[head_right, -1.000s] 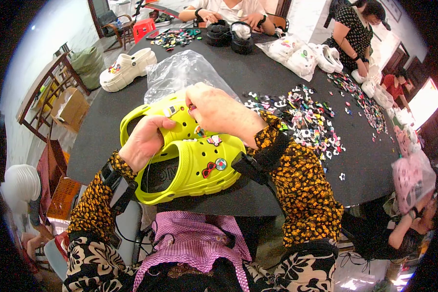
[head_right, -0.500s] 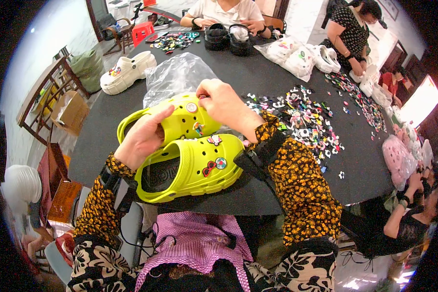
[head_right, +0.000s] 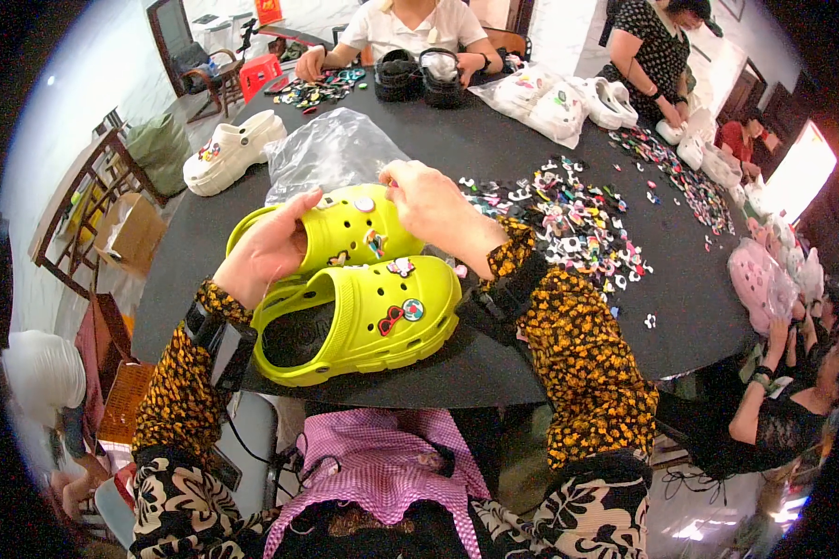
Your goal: Decorating clogs with various charms and packaging them into plastic bags.
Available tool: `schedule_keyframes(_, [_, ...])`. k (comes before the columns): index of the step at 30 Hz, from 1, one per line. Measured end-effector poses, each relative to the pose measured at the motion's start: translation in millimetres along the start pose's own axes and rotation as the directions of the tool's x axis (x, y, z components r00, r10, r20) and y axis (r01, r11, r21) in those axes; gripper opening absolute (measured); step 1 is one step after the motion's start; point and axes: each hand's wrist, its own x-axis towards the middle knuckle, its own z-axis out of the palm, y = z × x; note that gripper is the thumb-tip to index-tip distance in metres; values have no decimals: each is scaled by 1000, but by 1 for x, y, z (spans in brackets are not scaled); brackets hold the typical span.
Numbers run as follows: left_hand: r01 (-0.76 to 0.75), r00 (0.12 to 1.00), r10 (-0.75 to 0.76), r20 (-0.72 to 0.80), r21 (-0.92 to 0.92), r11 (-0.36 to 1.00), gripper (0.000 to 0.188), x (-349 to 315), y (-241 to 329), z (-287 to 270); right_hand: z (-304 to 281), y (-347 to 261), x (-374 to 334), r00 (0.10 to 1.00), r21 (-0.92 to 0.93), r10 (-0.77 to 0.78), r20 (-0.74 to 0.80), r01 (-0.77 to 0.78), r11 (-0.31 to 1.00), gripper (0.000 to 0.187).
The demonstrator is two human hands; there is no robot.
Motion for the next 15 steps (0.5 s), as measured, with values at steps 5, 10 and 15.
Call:
schedule_keyframes(5, [99, 991, -106, 79, 89, 991, 49, 8, 11, -12, -5, -1, -6, 981, -110, -128, 145, 144, 983, 20])
schedule_keyframes(10, [-25, 1000, 23, 11, 213, 977, 45, -6, 10, -3, -1, 4, -8, 981, -143, -50, 186, 78, 987, 23])
schedule_keyframes(15, [-144, 989, 73, 131, 695, 704, 36, -18, 17, -16, -2, 5, -8, 979, -136, 4, 206, 25, 990, 24])
